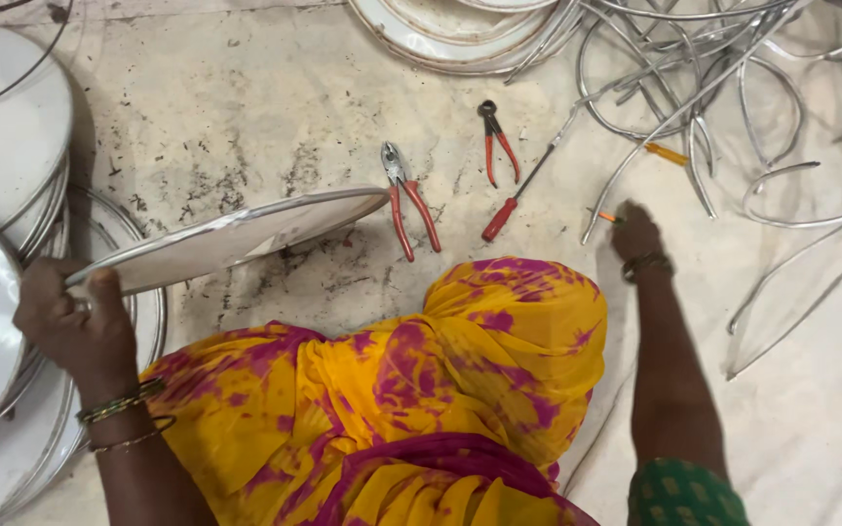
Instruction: The person is assembling drum heads by fitting white membranes into metal rings and using pliers and a small pointed tool to secure and crimp the metal edges.
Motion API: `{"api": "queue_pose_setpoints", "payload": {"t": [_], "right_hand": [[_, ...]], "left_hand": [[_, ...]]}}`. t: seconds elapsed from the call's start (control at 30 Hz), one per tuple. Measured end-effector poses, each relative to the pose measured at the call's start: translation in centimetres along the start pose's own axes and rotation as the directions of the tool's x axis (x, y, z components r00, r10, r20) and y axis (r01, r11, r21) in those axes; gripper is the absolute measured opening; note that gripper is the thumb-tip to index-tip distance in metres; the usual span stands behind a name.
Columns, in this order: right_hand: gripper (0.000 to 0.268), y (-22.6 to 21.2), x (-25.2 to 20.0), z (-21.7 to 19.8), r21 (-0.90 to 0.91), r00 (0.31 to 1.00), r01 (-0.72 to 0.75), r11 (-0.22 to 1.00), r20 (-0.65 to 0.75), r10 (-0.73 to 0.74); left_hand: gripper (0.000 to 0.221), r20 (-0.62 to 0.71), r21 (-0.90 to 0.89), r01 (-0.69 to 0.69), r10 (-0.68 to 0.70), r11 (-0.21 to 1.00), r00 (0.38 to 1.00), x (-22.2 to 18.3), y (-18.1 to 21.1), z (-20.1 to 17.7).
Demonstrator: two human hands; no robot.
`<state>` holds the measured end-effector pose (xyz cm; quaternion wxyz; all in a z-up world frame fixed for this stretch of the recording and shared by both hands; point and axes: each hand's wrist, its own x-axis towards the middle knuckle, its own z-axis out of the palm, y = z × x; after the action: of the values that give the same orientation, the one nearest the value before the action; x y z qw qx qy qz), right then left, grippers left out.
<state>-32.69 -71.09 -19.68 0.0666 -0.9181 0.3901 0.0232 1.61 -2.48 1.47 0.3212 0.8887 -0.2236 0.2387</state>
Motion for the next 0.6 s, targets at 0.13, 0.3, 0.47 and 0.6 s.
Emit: {"api": "queue_pose_setpoints", "payload": {"t": [0.13, 0.3, 0.47, 0.6], "right_hand": [[0.023, -2.9, -4.5, 3.5, -0.125, 0.984, -0.078, 0.989, -0.168, 0.057], [0.026, -2.4, -4.7, 3.1, 0.06, 0.959, -0.269, 0.961, -0.081, 0.273], [0.024, -1.3, -3.8, -2.5, 0.224, 0.927, -0.26, 0.939, -0.214, 0.308], [0.033, -6.2, -3.6, -12.5, 0.611, 0.969, -0.052, 0.79, -0.16, 0.187]], "left_hand": [[0.051, 0.011, 0.04, -0.069, 0.068, 0.997, 0.998, 0.2, 2.0, 0.4], [0.047, 0.019, -0.031, -0.014, 0.014, 0.999, 1.0, 0.5, 3.9, -0.1], [0.038, -0.048, 0.086, -0.081, 0.086, 0.993, 0.995, 0.4, 6.2, -0.6], [0.037, -0.037, -0.106, -0.015, 0.011, 0.994, 0.999, 0.4, 8.6, -1.1]]}}
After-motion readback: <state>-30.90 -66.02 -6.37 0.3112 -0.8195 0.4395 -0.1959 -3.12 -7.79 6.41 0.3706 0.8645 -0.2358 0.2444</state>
